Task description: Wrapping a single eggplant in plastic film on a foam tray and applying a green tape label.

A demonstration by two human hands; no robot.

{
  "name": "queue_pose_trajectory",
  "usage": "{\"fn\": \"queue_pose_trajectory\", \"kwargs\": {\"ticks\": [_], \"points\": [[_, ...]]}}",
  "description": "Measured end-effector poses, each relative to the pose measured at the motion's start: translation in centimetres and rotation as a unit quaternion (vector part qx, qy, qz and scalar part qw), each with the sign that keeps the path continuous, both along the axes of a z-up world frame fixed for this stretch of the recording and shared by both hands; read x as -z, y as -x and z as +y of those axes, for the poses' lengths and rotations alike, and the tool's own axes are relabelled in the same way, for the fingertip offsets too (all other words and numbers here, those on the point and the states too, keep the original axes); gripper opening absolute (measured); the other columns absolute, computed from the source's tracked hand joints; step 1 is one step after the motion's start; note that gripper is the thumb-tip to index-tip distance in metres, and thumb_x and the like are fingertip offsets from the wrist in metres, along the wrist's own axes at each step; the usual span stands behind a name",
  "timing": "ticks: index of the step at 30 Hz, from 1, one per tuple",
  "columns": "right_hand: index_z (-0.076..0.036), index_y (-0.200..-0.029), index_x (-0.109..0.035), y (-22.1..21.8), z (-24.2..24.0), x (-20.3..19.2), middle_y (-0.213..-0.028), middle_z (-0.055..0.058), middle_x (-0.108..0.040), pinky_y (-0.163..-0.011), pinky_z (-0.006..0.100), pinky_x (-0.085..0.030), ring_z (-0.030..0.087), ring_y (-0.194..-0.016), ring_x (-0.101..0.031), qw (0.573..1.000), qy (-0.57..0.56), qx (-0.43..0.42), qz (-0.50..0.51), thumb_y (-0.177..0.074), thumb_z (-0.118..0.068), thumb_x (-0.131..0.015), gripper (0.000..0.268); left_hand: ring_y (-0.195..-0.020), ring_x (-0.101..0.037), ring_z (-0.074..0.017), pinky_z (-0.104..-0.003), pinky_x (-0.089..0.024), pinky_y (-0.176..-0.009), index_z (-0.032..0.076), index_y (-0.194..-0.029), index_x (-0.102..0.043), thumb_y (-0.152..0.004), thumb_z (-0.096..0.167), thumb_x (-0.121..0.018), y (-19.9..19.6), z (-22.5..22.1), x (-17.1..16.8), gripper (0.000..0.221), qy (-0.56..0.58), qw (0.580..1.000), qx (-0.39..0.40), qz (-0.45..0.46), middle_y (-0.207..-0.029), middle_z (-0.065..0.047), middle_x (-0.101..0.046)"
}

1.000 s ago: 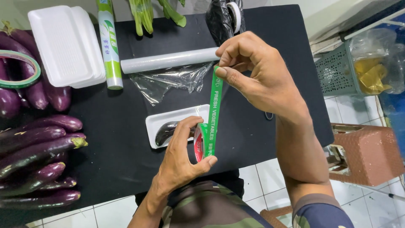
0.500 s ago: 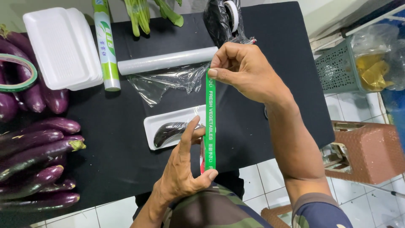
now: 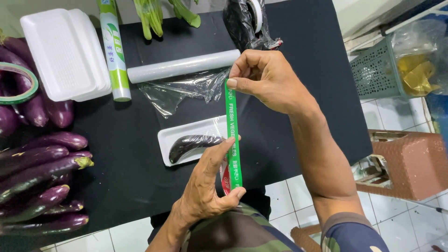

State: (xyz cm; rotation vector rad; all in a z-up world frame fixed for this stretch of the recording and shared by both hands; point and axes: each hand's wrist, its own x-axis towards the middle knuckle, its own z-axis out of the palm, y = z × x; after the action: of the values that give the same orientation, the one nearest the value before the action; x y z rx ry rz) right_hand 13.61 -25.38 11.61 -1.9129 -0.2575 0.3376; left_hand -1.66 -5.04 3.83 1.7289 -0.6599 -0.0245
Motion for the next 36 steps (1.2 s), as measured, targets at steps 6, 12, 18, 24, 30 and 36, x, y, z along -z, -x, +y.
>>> {"fn": "queue_pose_trajectory", "kwargs": {"ticks": [6,12,18,24,30,36], "points": [[-0.011,-0.090,-0.068,0.3,-0.8,1.6,-0.082,-0.003,-0.067,-0.072,0.017,-0.052,0.003,-0.076,-0.061,0.998,-0.046,0.009,0.040,-0.095,-0.016,-0.077,0.011,-0.150,-0.044,-0.0369,-0.047,-0.039,-0.120,0.010,-0.156,-0.033,-0.080,0.030,-0.072,0.1,0.1,-1.0,0.088,-0.004,0.999,0.011,0.047,-0.163,-0.026,-0.038],[-0.010,-0.089,-0.068,0.8,-1.3,4.1,-0.083,-0.002,-0.068,-0.073,0.019,-0.053,0.005,-0.075,-0.062,0.993,-0.088,0.018,0.078,-0.093,-0.016,-0.076,0.011,-0.147,-0.048,-0.0373,-0.047,-0.041,-0.117,0.004,-0.155,-0.035,-0.079,0.033,-0.071,0.2,0.0,-0.8,0.089,-0.032,0.999,0.007,0.026,-0.159,-0.025,-0.044],[-0.009,-0.117,-0.062,0.7,-5.6,5.4,-0.090,0.007,-0.071,-0.071,0.024,-0.058,0.013,-0.075,-0.070,0.978,0.070,0.195,0.019,-0.100,-0.010,-0.062,0.017,-0.146,-0.050,-0.0355,-0.046,-0.041,-0.119,0.006,-0.153,-0.039,-0.071,0.029,-0.075,0.2,0.1,-1.5,0.092,-0.031,0.998,0.001,0.049,-0.157,-0.022,-0.048],[-0.016,-0.127,-0.066,6.5,-14.6,11.4,-0.115,0.006,-0.073,-0.087,0.056,-0.050,0.035,-0.112,-0.066,0.829,0.514,0.204,0.082,-0.094,-0.035,-0.067,0.038,-0.150,-0.044,-0.0351,-0.047,-0.037,-0.124,0.008,-0.154,-0.039,-0.072,0.030,-0.080,-0.2,0.8,-0.4,0.094,-0.038,0.998,-0.033,0.043,-0.158,-0.021,-0.046],[-0.013,-0.141,-0.053,10.2,-14.1,15.8,-0.119,0.018,-0.052,-0.085,0.061,-0.049,0.042,-0.109,-0.055,0.839,0.493,0.222,0.062,-0.090,-0.028,-0.071,0.056,-0.148,-0.048,-0.0368,-0.049,-0.041,-0.121,0.005,-0.154,-0.037,-0.075,0.034,-0.081,-0.9,0.8,-0.4,0.095,-0.066,0.998,-0.015,-0.002,-0.157,-0.022,-0.047],[-0.016,-0.130,-0.067,9.2,-16.6,15.1,-0.100,0.016,-0.068,-0.086,0.049,-0.047,0.039,-0.096,-0.065,0.849,0.501,0.151,0.076,-0.083,-0.027,-0.059,0.048,-0.147,-0.049,-0.0371,-0.048,-0.042,-0.122,0.005,-0.153,-0.038,-0.074,0.035,-0.080,-0.6,2.0,-1.1,0.095,-0.066,0.997,-0.042,-0.029,-0.157,-0.023,-0.047]]}}
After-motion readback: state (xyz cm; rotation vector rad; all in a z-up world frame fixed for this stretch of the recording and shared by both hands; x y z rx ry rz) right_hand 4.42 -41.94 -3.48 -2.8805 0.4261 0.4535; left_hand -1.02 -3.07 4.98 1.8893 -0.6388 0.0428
